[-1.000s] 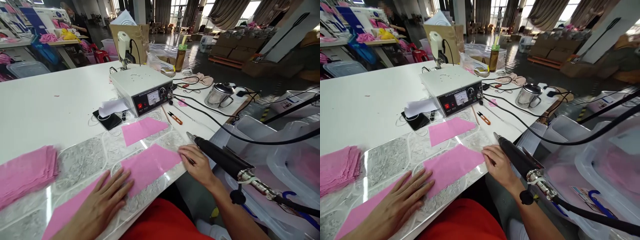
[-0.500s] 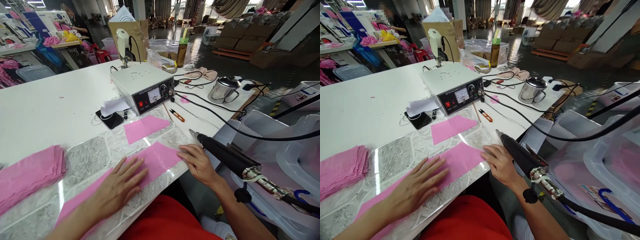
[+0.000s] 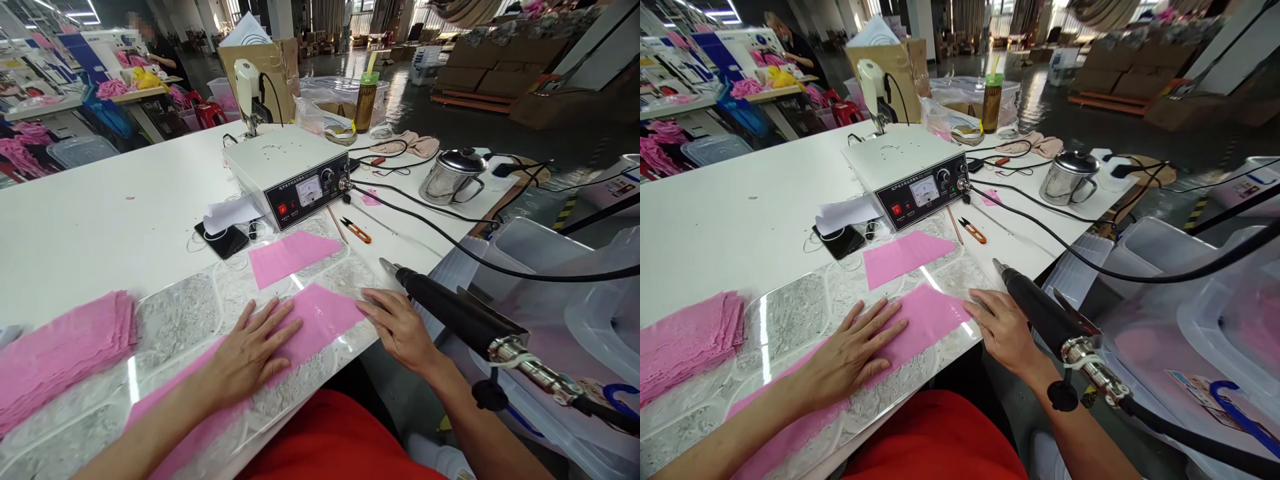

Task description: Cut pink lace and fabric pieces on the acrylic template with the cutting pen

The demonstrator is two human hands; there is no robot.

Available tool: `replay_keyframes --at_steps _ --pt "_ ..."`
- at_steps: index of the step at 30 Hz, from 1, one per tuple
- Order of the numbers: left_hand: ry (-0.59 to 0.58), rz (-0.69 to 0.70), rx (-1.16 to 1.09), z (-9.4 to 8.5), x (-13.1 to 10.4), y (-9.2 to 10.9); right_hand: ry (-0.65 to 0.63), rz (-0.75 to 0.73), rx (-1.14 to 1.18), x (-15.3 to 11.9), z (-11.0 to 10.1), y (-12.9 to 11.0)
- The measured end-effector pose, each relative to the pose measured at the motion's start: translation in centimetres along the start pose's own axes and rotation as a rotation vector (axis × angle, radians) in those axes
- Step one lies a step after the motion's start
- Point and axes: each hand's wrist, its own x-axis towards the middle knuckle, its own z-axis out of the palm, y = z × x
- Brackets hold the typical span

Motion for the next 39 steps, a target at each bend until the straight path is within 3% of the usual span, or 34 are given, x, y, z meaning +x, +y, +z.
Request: replay_keyframes --at_steps 19,34,39 --pt "0.032 -0.026 0.025 0.4 0.0 -0.6 -0.023 -0.004 -0.078 -0.2 0.1 0.0" --pt "-0.011 0.099 0.025 -0.4 0.5 -1.0 0.026 0.016 0.000 0.0 -0.1 -0.2" --pt "0.041 0.154 0.015 -1.1 2.3 -0.5 0.154 0.111 0.105 -1.6 -0.3 -0.3"
